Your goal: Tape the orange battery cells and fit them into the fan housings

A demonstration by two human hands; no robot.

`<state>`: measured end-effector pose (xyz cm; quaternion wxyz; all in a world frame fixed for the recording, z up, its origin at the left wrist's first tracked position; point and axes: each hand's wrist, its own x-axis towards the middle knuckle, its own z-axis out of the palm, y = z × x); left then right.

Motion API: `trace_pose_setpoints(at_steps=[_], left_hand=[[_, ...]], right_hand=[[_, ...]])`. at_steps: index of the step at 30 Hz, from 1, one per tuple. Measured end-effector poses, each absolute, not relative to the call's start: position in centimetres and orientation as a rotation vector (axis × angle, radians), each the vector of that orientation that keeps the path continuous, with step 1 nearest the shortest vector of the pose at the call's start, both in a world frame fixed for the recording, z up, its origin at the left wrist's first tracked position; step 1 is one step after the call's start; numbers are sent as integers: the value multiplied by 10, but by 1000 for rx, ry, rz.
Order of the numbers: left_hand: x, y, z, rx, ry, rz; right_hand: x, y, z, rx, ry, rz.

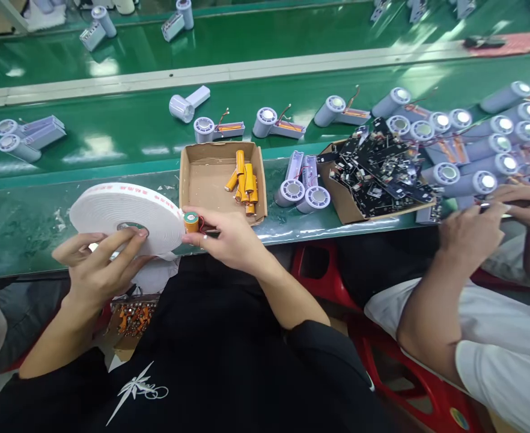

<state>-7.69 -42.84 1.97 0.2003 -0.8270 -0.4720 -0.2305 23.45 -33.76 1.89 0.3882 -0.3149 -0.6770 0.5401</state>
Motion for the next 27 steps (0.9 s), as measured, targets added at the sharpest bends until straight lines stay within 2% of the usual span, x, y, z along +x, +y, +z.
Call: trace_pose_setpoints(at_steps=[4, 10, 14, 18, 20, 23, 27], left_hand=[[-65, -431, 13, -2257, -1375, -671], [-32, -427, -6, -2075, -1396, -763], [-14, -443, -12, -2202, -1407, -826], [-67, -462, -24, -2379, -1565, -607], [-111, -458, -35, -2406, -1713, -508], [-152, -423, -43, -2357, -1906, -602], [-108, -314, -17, -2294, -2068, -665]], right_hand=[[225, -335, 22, -787, -1570, 1404], [172, -359, -14, -744, -685, 1331], [200, -331, -10, -689, -743, 1422], [269, -290, 8, -677, -764, 1142], [283, -283, 8, -716, -794, 1142], [274, -286, -10, -778, -951, 1305], [256, -290, -33, -771, -1060, 1372]])
